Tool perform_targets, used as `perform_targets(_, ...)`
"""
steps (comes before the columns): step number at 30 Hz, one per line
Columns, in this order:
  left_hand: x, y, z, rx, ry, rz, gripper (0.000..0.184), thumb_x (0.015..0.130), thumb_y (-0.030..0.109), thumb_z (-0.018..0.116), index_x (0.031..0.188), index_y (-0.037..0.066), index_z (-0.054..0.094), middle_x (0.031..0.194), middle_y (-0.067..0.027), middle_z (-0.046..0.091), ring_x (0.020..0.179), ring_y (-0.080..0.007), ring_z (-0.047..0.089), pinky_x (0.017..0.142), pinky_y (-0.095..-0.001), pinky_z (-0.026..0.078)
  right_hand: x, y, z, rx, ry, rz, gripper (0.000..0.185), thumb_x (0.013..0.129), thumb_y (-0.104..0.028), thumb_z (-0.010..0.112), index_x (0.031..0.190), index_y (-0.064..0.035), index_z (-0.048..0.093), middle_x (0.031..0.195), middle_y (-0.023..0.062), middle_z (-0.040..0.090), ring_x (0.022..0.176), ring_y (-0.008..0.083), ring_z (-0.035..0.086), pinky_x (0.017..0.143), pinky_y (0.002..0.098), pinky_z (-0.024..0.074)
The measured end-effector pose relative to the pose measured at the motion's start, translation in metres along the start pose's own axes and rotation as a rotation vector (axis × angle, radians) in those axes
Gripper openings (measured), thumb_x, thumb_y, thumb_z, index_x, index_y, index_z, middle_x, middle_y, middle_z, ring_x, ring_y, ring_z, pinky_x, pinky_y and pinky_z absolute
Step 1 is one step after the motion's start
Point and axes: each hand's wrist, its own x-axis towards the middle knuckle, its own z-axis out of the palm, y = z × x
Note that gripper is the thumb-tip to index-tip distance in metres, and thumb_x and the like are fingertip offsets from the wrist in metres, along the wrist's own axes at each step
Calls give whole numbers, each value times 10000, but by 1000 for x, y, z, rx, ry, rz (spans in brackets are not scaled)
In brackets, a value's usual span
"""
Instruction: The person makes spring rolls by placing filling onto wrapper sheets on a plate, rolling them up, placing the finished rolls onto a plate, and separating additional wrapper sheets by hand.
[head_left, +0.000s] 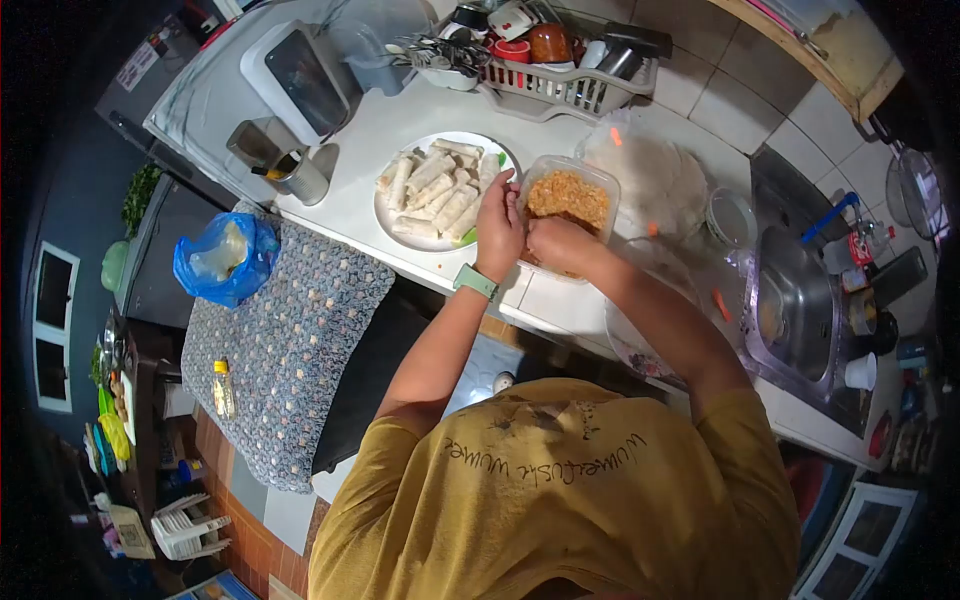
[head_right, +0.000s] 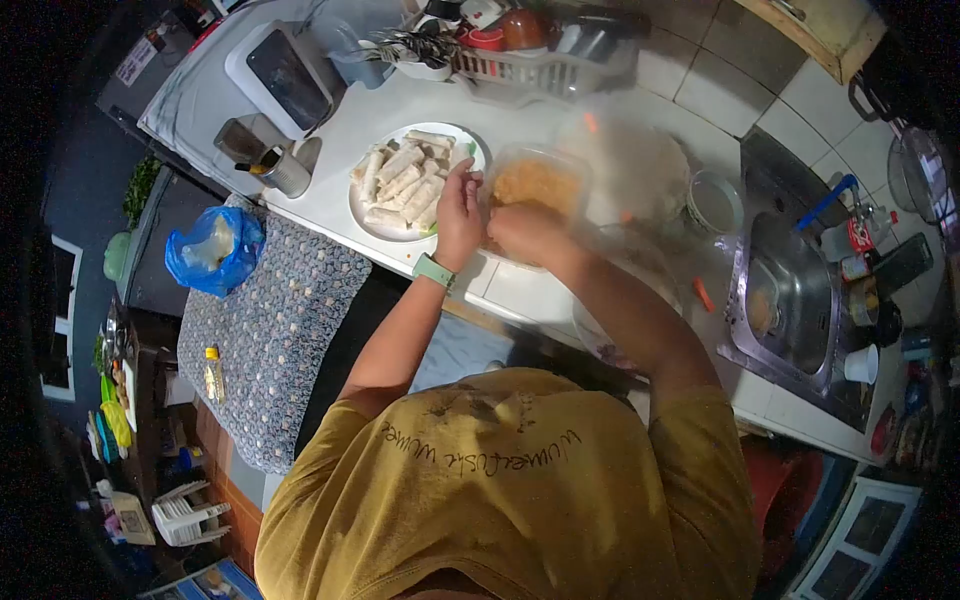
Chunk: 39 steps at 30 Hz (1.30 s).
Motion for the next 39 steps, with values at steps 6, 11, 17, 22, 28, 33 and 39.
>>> perform_targets(6, 2, 3, 0, -23, 16, 7, 291, 938, 48, 402, 1212, -10, 483, 959, -166, 603, 861, -242, 586, 780, -323, 470, -3, 7, -28, 323, 141, 190, 205, 697, -255, 648, 834, -108, 690, 756, 106, 655, 653, 228, 630, 606, 388, 481)
perform_targets(11, 2, 1, 1, 35, 40, -34, 296, 941, 72, 421, 1226, 12, 475, 927, -157, 608, 837, -240, 587, 761, -320, 472, -3, 8, -31, 1085, 161, 473, 293, 701, -108, 662, 995, -120, 659, 819, 88, 670, 729, 188, 640, 662, 323, 487)
perform_targets(17, 2, 2, 2, 127, 38, -21, 303, 948, 92, 424, 1240, 23, 463, 935, -143, 613, 858, -230, 600, 763, -314, 475, -10, -7, -38, 804, 386, 193, 321, 721, -102, 643, 1038, -50, 638, 870, 101, 673, 776, 178, 644, 731, 293, 497)
perform_targets(22, 3, -6, 3, 116, 57, -36, 303, 964, 117, 418, 1253, 29, 443, 939, -149, 623, 875, -226, 611, 785, -314, 479, -14, 5, -32, 759, 312, 284, 358, 676, -136, 705, 1021, -61, 646, 860, 91, 673, 774, 173, 649, 721, 295, 507)
perform_targets(28, 3, 0, -1, 195, 16, -10, 275, 954, 104, 429, 1217, 39, 475, 890, -166, 639, 826, -261, 627, 750, -333, 479, -7, 1, -27, 714, 365, 264, 327, 576, -149, 729, 889, -82, 663, 867, 134, 664, 839, 276, 646, 769, 347, 507)
perform_targets(33, 3, -2, 0, 194, 31, -38, 271, 954, 108, 428, 1211, 41, 481, 890, -167, 644, 823, -259, 630, 738, -333, 484, -6, 2, -24, 654, 367, 249, 316, 593, -162, 717, 897, -88, 669, 824, 122, 669, 784, 268, 653, 738, 345, 515)
perform_targets(39, 3, -7, -2, 203, -5, -63, 302, 968, 174, 443, 1244, 55, 463, 951, -169, 648, 894, -234, 640, 781, -321, 486, -27, 0, -54, 1152, 245, 429, 258, 727, -105, 701, 980, -77, 657, 708, 25, 639, 535, 91, 598, 494, 240, 495)
